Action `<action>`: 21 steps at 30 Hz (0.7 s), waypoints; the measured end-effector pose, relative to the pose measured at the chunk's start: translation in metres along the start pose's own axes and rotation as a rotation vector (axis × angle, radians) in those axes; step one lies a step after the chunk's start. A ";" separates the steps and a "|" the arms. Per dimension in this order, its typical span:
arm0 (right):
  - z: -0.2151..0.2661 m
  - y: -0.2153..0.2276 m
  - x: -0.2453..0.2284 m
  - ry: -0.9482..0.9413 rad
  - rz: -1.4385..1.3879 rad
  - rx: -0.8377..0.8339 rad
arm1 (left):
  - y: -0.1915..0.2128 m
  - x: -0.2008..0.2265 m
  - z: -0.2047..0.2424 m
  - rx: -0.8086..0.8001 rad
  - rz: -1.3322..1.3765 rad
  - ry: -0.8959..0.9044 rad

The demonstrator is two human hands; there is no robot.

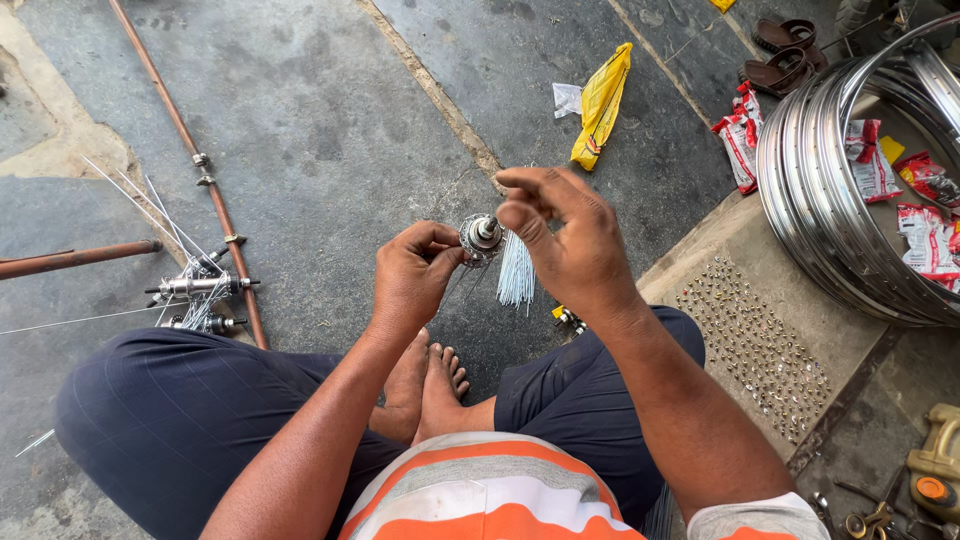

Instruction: The person sits on the floor and inserts metal spokes into a bicycle hub held in the left hand. They repeatedly pick up spokes from a pile on the floor, insert them into the hub, and place the hub down to retrieve more spokes.

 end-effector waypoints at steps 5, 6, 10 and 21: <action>0.000 -0.014 0.005 0.086 0.153 -0.027 | -0.002 0.013 -0.001 -0.012 0.029 -0.043; 0.002 -0.013 0.005 0.172 0.099 0.027 | -0.001 0.018 -0.002 -0.020 0.012 -0.063; 0.011 -0.006 0.025 0.020 -0.012 0.077 | 0.014 0.048 -0.005 -0.063 -0.355 -0.328; 0.009 0.003 0.055 0.034 0.103 0.126 | 0.003 0.146 -0.044 -0.620 -1.091 -0.933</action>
Point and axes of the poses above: each hand's wrist, its own z-axis away from the middle knuckle, its own y-axis out of the back of the hand, x = y × z, the point moved 3 cm from there along -z, towards the middle knuckle, and after that the axes turned 12 degrees about -y, right-handed, at the moved point
